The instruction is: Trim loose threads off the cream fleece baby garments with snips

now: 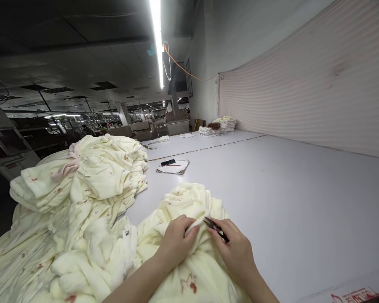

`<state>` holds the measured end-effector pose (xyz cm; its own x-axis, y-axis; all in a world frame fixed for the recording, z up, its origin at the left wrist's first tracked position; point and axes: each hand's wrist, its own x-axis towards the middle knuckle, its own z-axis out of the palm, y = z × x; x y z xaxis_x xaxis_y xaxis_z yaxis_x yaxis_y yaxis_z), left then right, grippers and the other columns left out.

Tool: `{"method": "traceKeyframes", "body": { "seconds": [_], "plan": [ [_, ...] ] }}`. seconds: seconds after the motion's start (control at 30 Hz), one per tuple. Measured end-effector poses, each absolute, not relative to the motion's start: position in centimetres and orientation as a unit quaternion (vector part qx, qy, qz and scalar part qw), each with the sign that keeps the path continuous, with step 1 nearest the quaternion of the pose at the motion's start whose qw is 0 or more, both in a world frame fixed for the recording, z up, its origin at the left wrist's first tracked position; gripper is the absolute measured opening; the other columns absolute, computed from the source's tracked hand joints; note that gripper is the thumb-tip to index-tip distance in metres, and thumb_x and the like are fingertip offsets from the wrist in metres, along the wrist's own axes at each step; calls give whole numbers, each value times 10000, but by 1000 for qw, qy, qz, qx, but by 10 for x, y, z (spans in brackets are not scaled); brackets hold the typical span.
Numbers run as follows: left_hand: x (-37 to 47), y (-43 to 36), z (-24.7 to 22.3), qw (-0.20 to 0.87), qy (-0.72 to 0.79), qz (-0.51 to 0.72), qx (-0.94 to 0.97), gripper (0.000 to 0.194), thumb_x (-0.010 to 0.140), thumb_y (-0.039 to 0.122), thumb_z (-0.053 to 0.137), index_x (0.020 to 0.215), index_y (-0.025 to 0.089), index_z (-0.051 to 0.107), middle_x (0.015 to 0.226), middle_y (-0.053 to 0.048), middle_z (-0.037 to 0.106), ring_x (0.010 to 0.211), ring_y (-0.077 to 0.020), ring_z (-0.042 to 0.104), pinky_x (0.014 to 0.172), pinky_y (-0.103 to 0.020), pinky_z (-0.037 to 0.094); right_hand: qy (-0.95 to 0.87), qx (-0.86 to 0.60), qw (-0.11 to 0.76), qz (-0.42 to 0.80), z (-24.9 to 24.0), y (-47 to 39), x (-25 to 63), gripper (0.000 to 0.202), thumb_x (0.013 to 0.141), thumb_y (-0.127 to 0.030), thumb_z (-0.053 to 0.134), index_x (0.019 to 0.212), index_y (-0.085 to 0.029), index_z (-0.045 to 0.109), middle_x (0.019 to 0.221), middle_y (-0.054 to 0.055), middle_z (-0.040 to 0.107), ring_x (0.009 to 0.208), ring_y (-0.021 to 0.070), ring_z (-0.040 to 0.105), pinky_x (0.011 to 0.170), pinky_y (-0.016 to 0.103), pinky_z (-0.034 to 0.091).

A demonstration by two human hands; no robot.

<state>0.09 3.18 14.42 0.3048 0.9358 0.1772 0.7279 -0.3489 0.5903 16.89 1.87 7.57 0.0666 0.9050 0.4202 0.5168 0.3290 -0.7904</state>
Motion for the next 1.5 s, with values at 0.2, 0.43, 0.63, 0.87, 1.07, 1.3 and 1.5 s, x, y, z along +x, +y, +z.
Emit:
{"method": "traceKeyframes", "body": {
  "seconds": [0.2,0.43,0.63,0.87,1.07,1.3,1.5],
  "plan": [
    [3,26,134,36,504,230,832,201,859,185,426,821,207,622,717,-13,528,704,-173,507,694,-313,392,-601,-534,530,269,77,17,168,278,871,-447,500,920,-235,672,876,46,658,759,196,600,645,284,449],
    [13,12,115,-249,343,228,877,222,778,36,458,906,145,604,664,-23,507,599,-168,428,632,-321,361,-477,-522,580,405,85,17,172,285,737,-462,657,710,-217,514,677,-40,503,617,127,453,566,235,372],
    [17,-5,110,-249,332,224,882,163,746,29,471,674,171,506,632,-18,461,584,-166,399,597,-315,356,-354,-392,605,596,87,20,171,303,716,-361,713,737,-214,449,568,-100,319,458,53,231,428,191,184],
    [8,-23,124,-80,398,306,861,157,805,65,415,760,173,519,1105,-120,564,1026,-273,508,900,-478,378,-331,-338,583,661,88,9,177,244,778,-320,682,822,-216,466,485,-135,247,419,37,94,431,218,94],
    [-47,-45,163,481,464,321,671,217,874,386,448,783,201,519,730,-11,590,649,-144,510,587,-256,413,-454,-410,513,602,102,5,188,283,809,-472,614,833,-197,551,578,-54,523,446,51,219,442,208,158],
    [-105,-65,173,649,274,524,478,381,769,439,568,543,226,348,303,105,209,269,-70,203,420,-255,333,-489,-490,516,504,98,46,160,429,798,-527,546,1041,-190,648,964,79,675,477,97,426,462,256,354],
    [-103,-66,156,722,251,433,478,448,674,476,653,490,218,336,277,78,298,229,-68,275,354,-229,310,-493,-509,501,498,84,84,115,481,727,-428,627,1172,-248,606,1164,59,609,998,220,565,777,314,450]
  ]
}}
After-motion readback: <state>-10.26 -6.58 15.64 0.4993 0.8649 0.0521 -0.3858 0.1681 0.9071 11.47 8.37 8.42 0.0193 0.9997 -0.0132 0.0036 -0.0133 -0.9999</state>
